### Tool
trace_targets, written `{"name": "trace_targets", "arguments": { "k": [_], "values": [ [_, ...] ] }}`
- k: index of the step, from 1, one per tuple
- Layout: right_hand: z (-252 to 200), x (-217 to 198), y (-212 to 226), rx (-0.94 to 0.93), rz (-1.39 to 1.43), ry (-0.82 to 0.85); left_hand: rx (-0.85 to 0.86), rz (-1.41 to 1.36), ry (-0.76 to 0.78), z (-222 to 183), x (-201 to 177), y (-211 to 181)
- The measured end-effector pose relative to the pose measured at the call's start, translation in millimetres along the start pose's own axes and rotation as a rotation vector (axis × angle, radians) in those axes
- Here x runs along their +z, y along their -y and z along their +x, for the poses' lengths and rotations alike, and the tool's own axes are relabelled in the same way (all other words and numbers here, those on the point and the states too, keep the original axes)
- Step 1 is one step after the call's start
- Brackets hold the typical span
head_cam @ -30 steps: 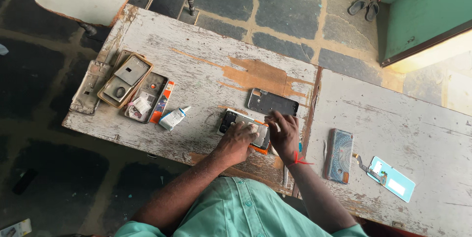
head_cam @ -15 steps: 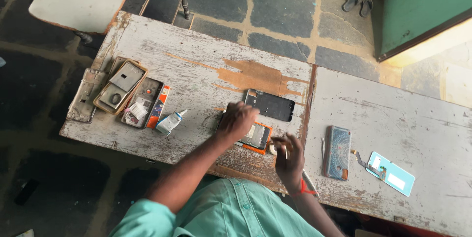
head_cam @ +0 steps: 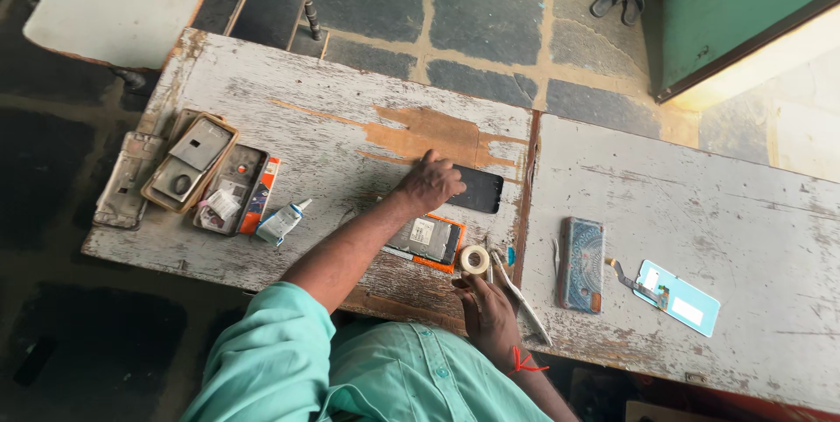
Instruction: The person removes a small component from a mobile phone chassis using a tool and by hand, handles a motherboard, and picks up a roll of tape.
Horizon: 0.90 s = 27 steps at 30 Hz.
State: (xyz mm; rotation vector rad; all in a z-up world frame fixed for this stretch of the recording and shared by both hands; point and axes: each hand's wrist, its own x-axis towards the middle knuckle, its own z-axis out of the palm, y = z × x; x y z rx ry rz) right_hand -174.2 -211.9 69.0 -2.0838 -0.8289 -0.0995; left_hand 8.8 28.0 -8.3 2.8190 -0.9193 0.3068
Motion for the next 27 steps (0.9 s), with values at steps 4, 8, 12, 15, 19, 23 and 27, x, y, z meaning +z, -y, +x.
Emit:
{"name": "trace_targets", "arguments": {
  "k": [4,8,12,15,19,23,27],
  "values": [
    [4.1,-2.4,7.0,0.002,-0.035,0.030,0.059,0.028,-0.152,2.3,-11.7,-3.5],
    [6.8,-2.9,4.6,-0.011,-0.031,0.029,-0.206,-0.278,-0.177,-5.9,-36.2,-2.9],
    [16.5,5.4,-1.2,0.040,0.032,-0.072,-0.475,-0.390,-0.542,-88.4,-54.9,-8.2],
    [39.8,8.9,-4.7,-0.001,-0.006,-0.153,-0.714,-0.421,-0.317,-156.3,-59.9,-30.8],
    [67.2,25.8,-0.3,0.021,0.078,-0.165,-0.658,-0.514,-0.497,-192.4,-61.7,-70.5],
    [91.3,46.2,-2.4,-0.008,-0.028,-0.104,-0.699,-0.537,-0.535,-195.8,-63.2,-95.6],
    [96.3,53.9,2.7,0.007,-0.069,-0.012,-0.819,-0.716,-0.546,-210.5,-60.8,-104.4]
  ]
}}
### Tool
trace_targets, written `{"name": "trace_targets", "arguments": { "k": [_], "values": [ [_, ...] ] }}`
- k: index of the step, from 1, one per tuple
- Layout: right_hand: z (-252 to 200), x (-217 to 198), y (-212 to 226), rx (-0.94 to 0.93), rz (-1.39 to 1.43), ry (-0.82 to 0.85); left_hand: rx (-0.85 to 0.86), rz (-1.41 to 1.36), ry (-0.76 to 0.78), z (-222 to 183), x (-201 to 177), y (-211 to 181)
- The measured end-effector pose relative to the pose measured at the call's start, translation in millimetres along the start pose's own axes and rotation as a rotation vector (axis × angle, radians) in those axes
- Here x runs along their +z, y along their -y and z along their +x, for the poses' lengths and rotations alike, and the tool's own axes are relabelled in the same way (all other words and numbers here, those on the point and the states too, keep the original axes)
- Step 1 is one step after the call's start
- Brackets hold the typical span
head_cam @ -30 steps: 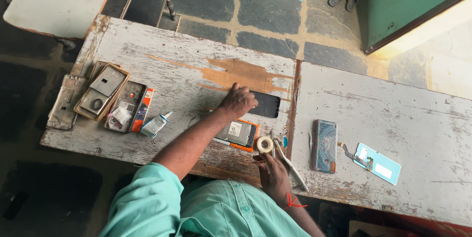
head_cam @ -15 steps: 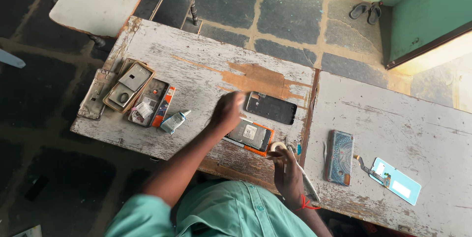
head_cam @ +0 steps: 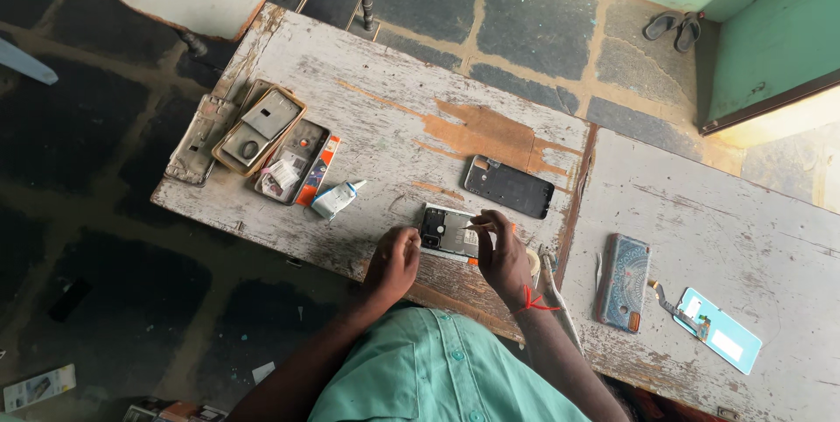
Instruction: The person removes a small component from a mobile phone chassis using a tool and by hand, handles a motherboard, and picks up a roll of tape.
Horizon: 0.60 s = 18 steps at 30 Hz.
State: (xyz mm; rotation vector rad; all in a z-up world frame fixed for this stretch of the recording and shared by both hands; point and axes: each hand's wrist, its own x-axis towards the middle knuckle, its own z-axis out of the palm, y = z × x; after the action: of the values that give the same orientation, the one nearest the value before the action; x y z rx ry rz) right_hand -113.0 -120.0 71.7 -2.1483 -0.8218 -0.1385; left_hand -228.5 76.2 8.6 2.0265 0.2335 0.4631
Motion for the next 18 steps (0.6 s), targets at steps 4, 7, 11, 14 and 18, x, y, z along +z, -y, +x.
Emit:
{"name": "trace_targets", "arguments": {
  "k": [4,7,11,14,18],
  "values": [
    [-6.2,2.5,15.7,0.099,0.066,-0.086,-0.553,-0.862,0.002,4.9,7.0,17.8],
    [-4.2,8.4,31.0,0.085,0.482,-0.193,-0.717,-1.349,-0.011,9.8,9.9,20.3],
    [-3.0,8.1,49.6,0.072,0.655,-0.153,-0.834,-1.582,0.016,22.7,8.8,10.0],
    [-2.4,9.1,56.7,0.081,0.633,-0.140,-0.833,-1.591,0.027,25.4,3.7,2.4],
    [-3.7,13.1,58.9,0.083,0.636,-0.156,-0.817,-1.528,0.059,26.5,2.5,-2.0]
  ]
}}
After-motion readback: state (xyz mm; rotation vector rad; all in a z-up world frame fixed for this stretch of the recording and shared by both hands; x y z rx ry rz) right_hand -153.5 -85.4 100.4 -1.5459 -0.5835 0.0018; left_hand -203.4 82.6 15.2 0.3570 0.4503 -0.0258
